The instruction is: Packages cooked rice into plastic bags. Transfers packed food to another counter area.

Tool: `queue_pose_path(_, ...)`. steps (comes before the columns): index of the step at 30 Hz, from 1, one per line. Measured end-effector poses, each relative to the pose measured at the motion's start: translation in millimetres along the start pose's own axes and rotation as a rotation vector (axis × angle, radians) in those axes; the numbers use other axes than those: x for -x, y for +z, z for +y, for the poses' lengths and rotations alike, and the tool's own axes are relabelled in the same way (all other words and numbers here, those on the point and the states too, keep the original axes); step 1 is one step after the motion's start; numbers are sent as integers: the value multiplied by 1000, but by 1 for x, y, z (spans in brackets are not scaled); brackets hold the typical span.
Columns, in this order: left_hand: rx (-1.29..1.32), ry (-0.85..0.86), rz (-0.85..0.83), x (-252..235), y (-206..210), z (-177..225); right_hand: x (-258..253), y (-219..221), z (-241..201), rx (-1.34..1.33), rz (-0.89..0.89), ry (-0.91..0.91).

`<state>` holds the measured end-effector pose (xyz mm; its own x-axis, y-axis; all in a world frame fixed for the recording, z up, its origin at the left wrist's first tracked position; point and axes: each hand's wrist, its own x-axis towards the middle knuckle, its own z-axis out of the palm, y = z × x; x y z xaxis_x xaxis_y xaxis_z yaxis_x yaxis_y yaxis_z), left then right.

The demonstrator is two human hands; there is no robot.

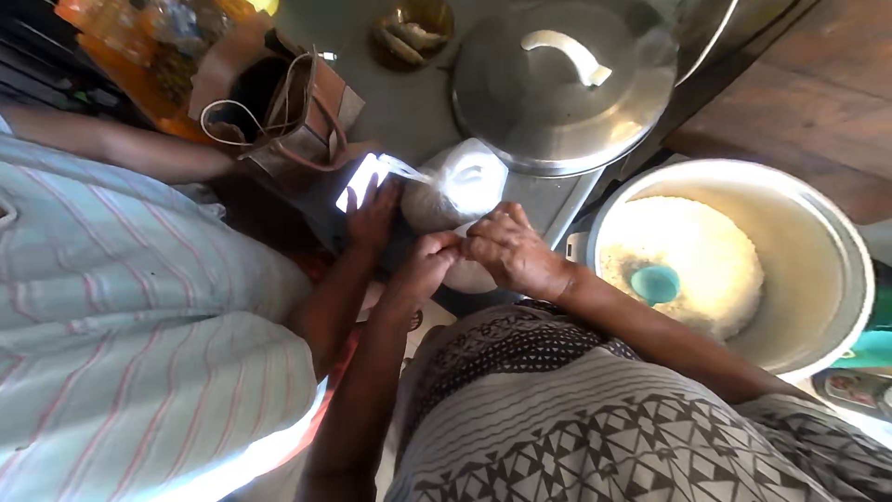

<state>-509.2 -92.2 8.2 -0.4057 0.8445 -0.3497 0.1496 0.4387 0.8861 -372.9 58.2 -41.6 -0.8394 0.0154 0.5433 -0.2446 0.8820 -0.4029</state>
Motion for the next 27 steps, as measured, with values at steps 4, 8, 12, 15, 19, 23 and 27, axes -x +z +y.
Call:
queue_pose_path(4, -344, 103, 194, 1, 2, -7, 9, -1, 1, -41, -54, 50)
queue_pose_path(8, -483, 119, 343, -14, -1, -10, 11, -2, -6, -10, -70, 161)
queue_pose_path(12, -868, 14, 550, -52, -8, 1, 4, 6, -20, 98, -97, 311)
queue_pose_path(15, -1090, -89, 442, -62, -2, 32, 2, 9, -21, 149, -102, 273)
queue_pose_path(19, -873, 240, 457, -94, -2, 27, -1, -2, -27, 190, -161, 201)
queue_pose_path(23, -689, 218, 501, -116, -19, 48, 0, 1, -31, 229, -176, 195)
queue_pose_path(27, -636, 117, 467, -119, -39, 75, 2, 1, -33, 198, -156, 230)
